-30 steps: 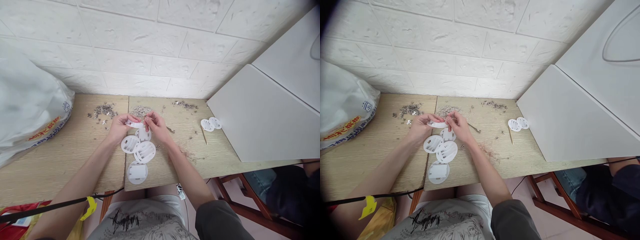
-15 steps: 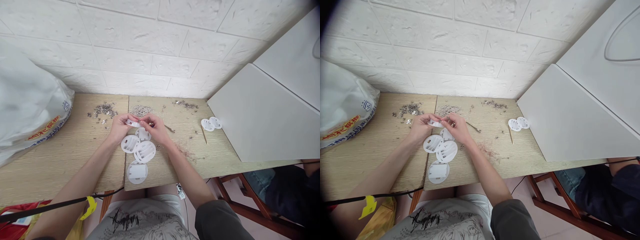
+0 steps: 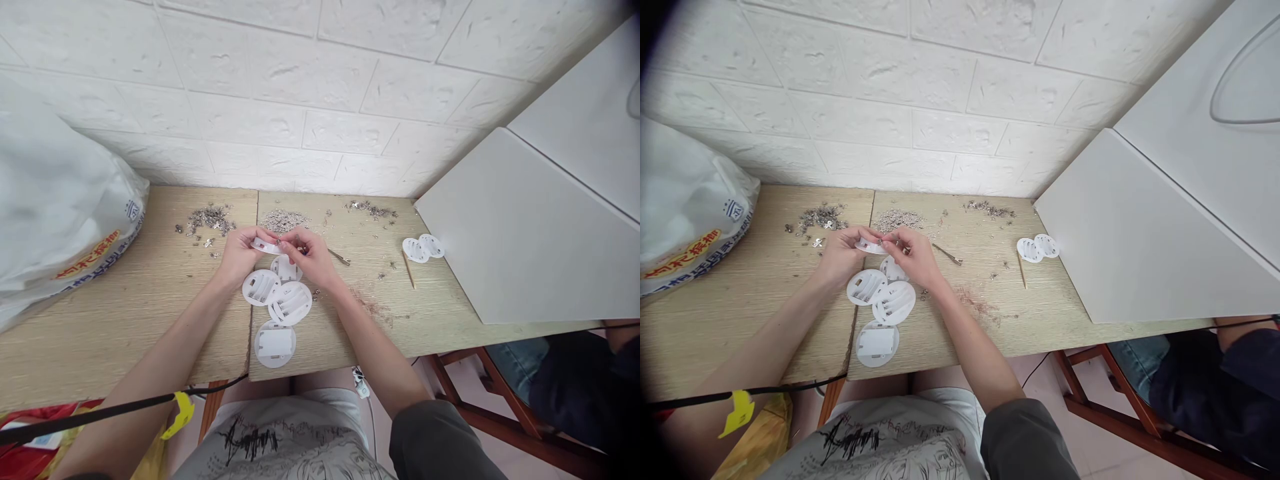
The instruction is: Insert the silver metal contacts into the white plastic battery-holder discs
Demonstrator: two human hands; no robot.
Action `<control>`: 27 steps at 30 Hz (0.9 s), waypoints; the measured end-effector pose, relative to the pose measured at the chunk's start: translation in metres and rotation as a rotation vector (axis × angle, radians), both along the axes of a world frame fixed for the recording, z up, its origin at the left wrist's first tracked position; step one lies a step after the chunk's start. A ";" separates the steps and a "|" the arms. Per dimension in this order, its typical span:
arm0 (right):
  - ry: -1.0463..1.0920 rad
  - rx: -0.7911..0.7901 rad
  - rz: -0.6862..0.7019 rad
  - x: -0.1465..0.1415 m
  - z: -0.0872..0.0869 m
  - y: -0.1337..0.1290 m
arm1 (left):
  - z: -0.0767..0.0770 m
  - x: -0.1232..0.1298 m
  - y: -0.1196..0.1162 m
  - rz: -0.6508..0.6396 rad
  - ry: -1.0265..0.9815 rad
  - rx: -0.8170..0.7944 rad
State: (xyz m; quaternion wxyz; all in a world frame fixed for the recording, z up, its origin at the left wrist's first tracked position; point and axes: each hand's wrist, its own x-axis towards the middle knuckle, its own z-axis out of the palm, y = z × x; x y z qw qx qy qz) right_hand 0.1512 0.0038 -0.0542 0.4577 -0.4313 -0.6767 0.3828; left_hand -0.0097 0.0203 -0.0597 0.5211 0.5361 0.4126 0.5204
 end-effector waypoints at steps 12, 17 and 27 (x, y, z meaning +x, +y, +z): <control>-0.219 0.240 0.028 0.006 -0.005 0.003 | -0.007 -0.001 0.003 0.013 0.071 0.008; -0.169 0.135 0.002 0.001 -0.005 0.002 | -0.006 0.000 0.002 0.019 0.063 -0.015; 0.135 -0.091 -0.124 0.003 -0.004 0.004 | 0.008 0.004 -0.002 0.027 -0.180 -0.225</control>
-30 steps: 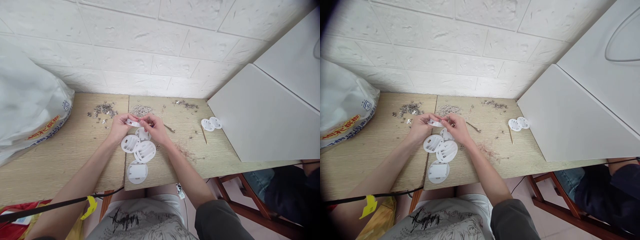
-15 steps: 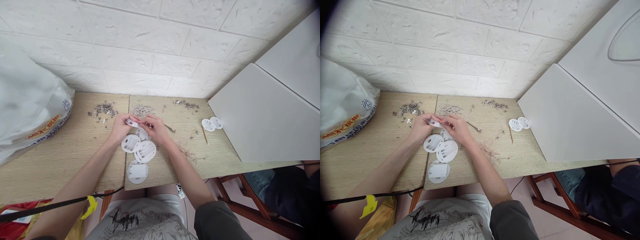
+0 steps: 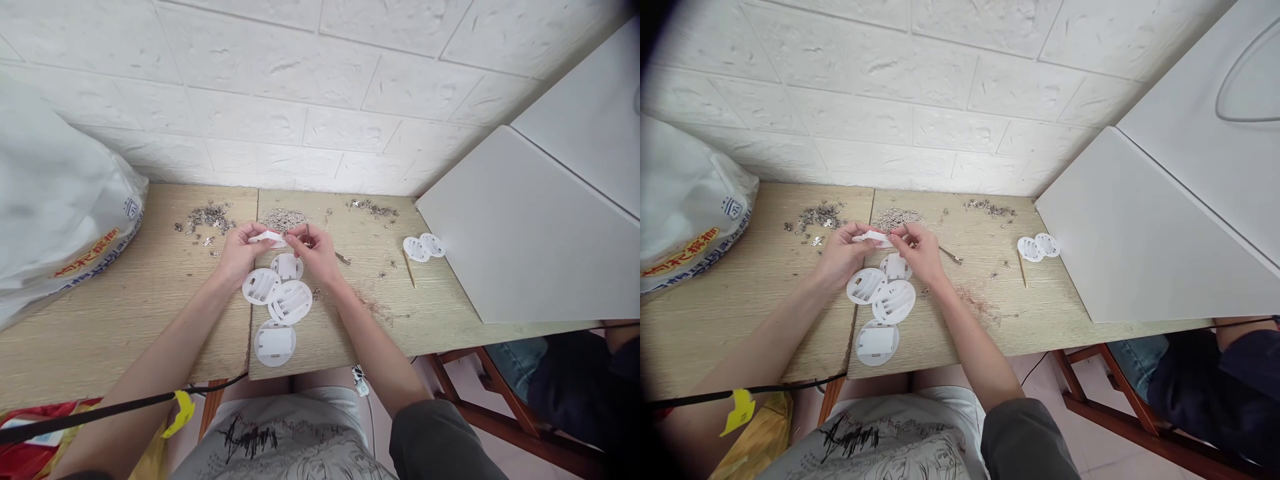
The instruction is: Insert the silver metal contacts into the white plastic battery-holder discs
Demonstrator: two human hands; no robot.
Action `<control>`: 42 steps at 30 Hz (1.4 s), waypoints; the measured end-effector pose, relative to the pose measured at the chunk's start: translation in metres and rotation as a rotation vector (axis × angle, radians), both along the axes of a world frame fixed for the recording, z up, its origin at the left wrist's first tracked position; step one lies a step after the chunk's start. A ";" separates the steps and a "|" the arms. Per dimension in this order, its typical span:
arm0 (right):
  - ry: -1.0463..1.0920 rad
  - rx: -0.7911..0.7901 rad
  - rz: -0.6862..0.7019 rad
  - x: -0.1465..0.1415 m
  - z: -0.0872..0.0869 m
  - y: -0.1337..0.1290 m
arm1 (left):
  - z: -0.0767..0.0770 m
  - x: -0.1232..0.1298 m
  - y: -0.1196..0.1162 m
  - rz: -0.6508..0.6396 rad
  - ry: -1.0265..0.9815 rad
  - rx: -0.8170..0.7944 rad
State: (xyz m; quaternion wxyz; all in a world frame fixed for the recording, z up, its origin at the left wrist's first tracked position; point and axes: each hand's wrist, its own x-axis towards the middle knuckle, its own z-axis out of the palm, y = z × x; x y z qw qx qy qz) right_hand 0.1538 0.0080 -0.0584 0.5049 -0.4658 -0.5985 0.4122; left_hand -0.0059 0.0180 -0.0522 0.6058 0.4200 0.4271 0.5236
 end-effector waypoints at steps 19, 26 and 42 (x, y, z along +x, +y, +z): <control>-0.274 0.168 -0.162 0.000 -0.004 0.002 | -0.012 0.002 0.003 0.039 0.181 0.034; -0.417 0.225 -0.190 -0.001 -0.008 0.000 | -0.010 0.003 0.000 -0.031 0.230 0.082; -0.373 0.276 -0.133 -0.004 -0.008 -0.001 | -0.009 0.001 0.000 -0.017 0.301 0.133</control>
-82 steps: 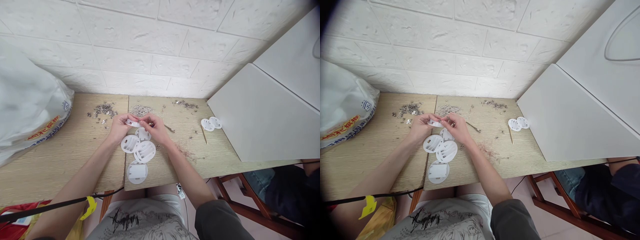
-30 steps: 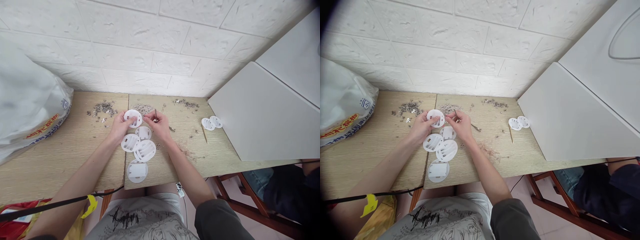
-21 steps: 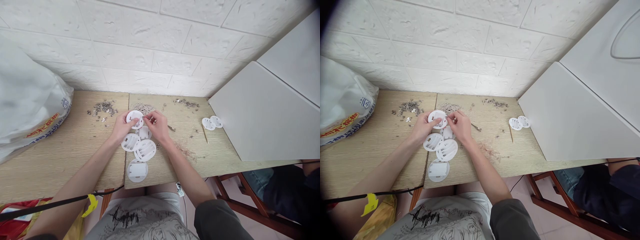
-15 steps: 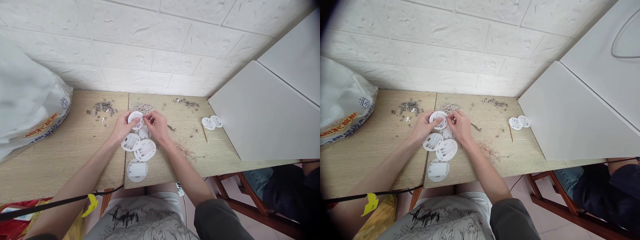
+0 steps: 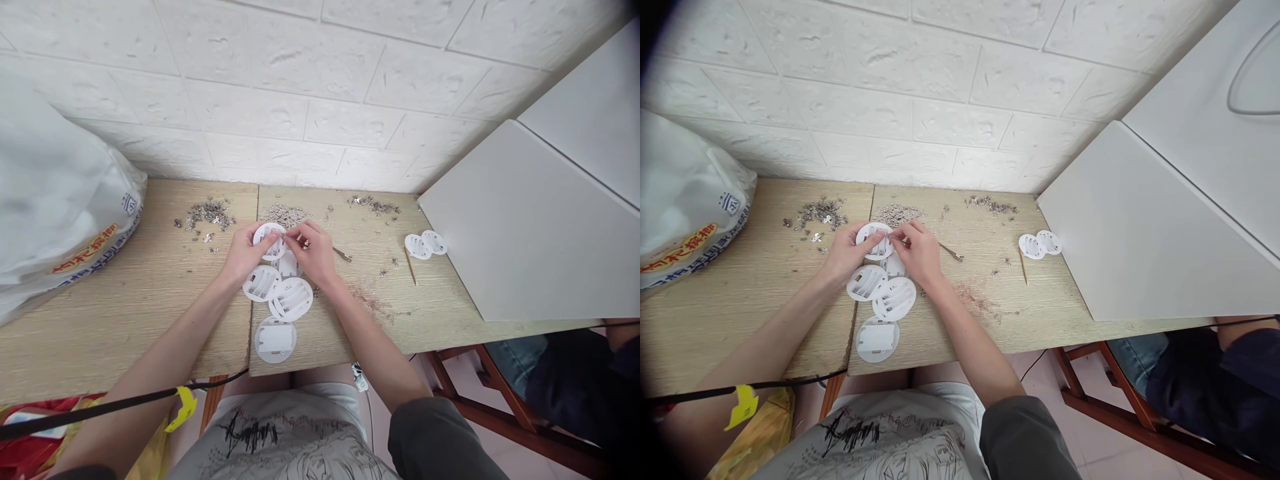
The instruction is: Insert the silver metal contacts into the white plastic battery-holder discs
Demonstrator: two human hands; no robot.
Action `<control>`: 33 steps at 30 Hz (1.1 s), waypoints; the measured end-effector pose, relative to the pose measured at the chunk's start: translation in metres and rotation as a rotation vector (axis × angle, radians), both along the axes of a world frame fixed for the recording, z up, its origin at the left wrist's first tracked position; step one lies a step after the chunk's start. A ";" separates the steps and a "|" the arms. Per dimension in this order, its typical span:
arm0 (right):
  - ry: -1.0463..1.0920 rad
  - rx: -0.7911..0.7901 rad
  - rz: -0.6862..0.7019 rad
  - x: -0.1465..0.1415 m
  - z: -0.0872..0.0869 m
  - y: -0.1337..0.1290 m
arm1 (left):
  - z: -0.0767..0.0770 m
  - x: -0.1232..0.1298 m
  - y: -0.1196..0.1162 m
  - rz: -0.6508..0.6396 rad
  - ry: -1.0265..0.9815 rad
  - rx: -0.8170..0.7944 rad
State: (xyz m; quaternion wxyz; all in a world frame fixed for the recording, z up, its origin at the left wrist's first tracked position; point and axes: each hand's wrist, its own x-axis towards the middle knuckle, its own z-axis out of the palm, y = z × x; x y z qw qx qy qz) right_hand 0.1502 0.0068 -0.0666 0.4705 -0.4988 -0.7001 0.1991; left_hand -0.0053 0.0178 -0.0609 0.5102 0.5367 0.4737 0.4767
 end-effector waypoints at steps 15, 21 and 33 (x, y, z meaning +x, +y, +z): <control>0.091 -0.019 0.033 -0.001 0.002 0.001 | 0.000 0.001 0.000 0.004 -0.230 -0.182; 0.138 0.040 0.014 -0.002 -0.001 0.002 | 0.006 0.002 -0.003 -0.015 -0.234 -0.196; 0.063 -0.007 0.029 0.001 0.000 0.003 | 0.002 -0.001 -0.001 -0.076 -0.158 -0.137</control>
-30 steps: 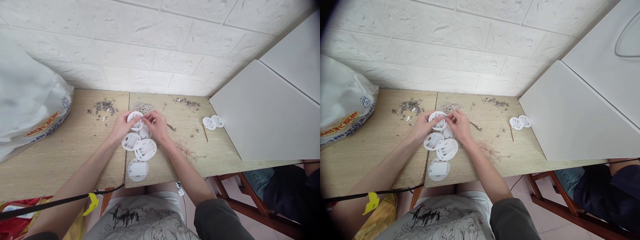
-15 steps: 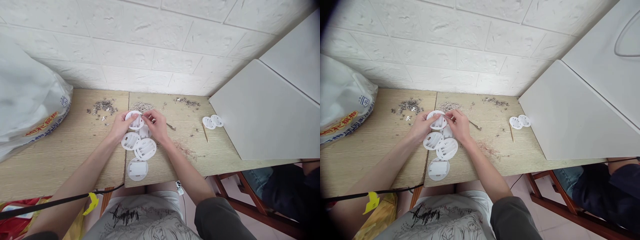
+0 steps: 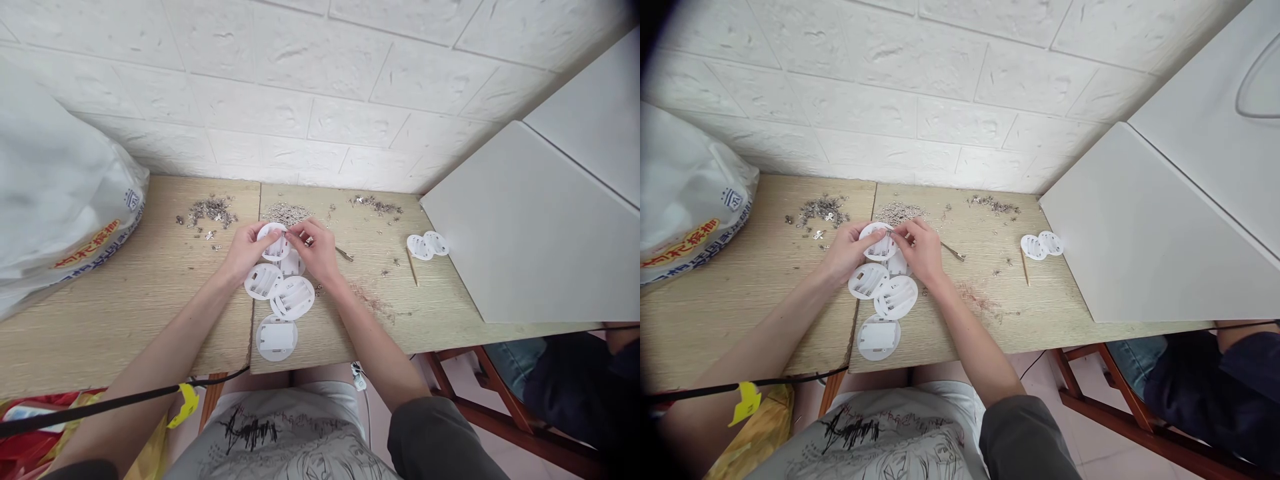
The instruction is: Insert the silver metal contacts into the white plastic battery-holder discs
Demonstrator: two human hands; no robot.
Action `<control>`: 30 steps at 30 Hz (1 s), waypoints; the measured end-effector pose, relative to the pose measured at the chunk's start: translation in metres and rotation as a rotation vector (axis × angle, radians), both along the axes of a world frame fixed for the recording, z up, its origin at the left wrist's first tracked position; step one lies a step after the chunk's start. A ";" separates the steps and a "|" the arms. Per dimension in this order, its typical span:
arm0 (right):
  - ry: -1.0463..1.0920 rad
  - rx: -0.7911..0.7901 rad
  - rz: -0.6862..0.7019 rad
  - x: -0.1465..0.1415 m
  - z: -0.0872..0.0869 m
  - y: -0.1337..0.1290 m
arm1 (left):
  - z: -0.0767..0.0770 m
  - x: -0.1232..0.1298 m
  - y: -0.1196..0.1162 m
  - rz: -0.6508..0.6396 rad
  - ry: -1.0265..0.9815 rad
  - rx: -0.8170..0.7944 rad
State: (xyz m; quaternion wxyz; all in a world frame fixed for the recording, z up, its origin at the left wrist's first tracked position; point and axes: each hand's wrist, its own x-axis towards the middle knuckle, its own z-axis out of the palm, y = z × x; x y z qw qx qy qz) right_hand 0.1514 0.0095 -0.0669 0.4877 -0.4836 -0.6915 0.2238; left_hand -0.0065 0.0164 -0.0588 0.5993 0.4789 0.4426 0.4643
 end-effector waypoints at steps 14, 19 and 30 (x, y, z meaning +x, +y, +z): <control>-0.025 0.011 0.059 0.001 -0.002 0.000 | -0.003 0.000 0.001 0.019 0.066 0.002; -0.009 -0.004 0.080 -0.002 -0.001 -0.001 | -0.004 0.000 0.001 0.002 0.047 -0.010; -0.005 -0.029 0.073 -0.004 0.000 -0.001 | 0.004 0.005 -0.002 0.066 0.047 0.028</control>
